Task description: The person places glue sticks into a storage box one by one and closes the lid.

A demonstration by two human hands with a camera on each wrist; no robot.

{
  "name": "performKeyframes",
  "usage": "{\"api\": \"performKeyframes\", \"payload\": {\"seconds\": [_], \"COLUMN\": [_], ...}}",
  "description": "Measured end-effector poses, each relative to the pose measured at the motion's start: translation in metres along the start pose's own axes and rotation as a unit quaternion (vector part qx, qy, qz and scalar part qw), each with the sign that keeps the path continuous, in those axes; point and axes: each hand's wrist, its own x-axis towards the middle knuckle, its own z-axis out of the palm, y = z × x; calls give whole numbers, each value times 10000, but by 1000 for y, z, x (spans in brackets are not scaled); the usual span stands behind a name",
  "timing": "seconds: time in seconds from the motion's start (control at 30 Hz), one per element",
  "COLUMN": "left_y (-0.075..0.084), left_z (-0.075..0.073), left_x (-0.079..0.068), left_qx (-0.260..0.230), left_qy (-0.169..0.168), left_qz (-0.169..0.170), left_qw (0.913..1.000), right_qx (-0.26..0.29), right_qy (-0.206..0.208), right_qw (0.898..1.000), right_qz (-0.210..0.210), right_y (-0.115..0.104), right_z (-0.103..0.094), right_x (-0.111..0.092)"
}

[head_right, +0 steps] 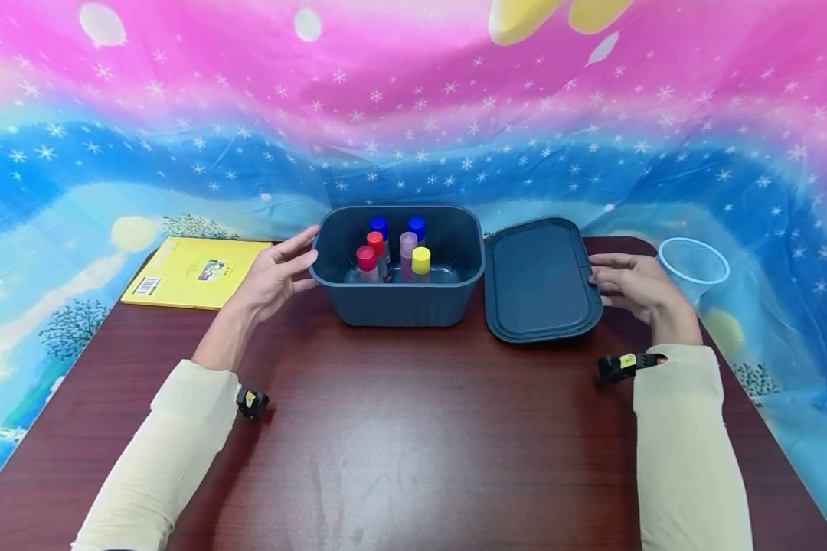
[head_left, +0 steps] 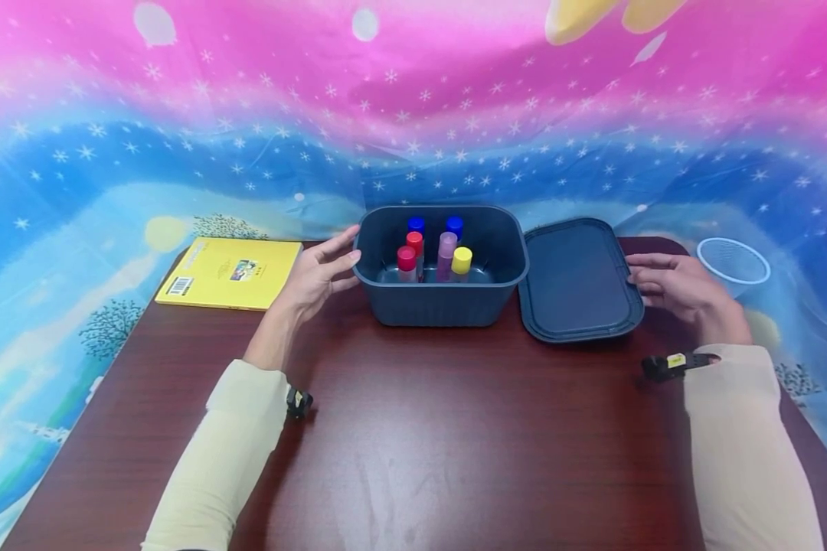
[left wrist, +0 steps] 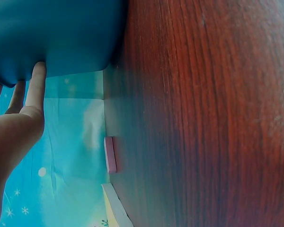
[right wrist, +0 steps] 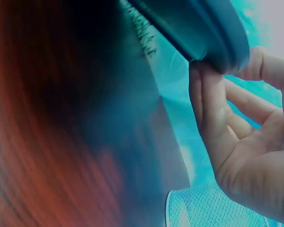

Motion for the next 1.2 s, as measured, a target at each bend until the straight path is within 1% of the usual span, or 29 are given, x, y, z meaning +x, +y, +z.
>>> {"api": "performKeyframes", "payload": {"seconds": [0.1,0.17,0.27,0.33,0.5,0.57,0.7,0.9,1.0,1.2], "left_y": [0,0,-1,-1,-1,-1,-1,0,-1,-1], "left_z": [0,0,0,0,0,1,1,1,0,0], "left_x": [0,0,0,0,0,0,0,0,1,0], "left_qx": [-15,-11,-11,-10,10,11,17,80,79,73], "left_qy": [-7,-6,-9,-10,-17,-13,2,-7,3,16], "left_qz": [0,4,2,-1,-13,-17,-32,-9,-8,-10], "left_qw": [10000,10000,10000,10000,10000,10000,10000,10000,10000,10000], "right_qx": [588,852,1376,1583,2016,2104,2358,3027,3220,3327], "right_qy": [-200,-305,-495,-407,187,321,336,203,181,286], "right_qw": [9979,9954,9882,9849,9762,9737,9665,9456,9387,9352], "right_qz": [-183,-313,-462,-576,-773,-819,-958,-1179,-1215,-1181], "right_y": [-3,-5,-9,-13,-23,-28,-37,-47,-52,-60], "right_z": [1,2,2,3,6,7,8,10,12,20], "right_x": [-2,-3,-6,-7,-12,-14,-16,-20,-22,-26]}}
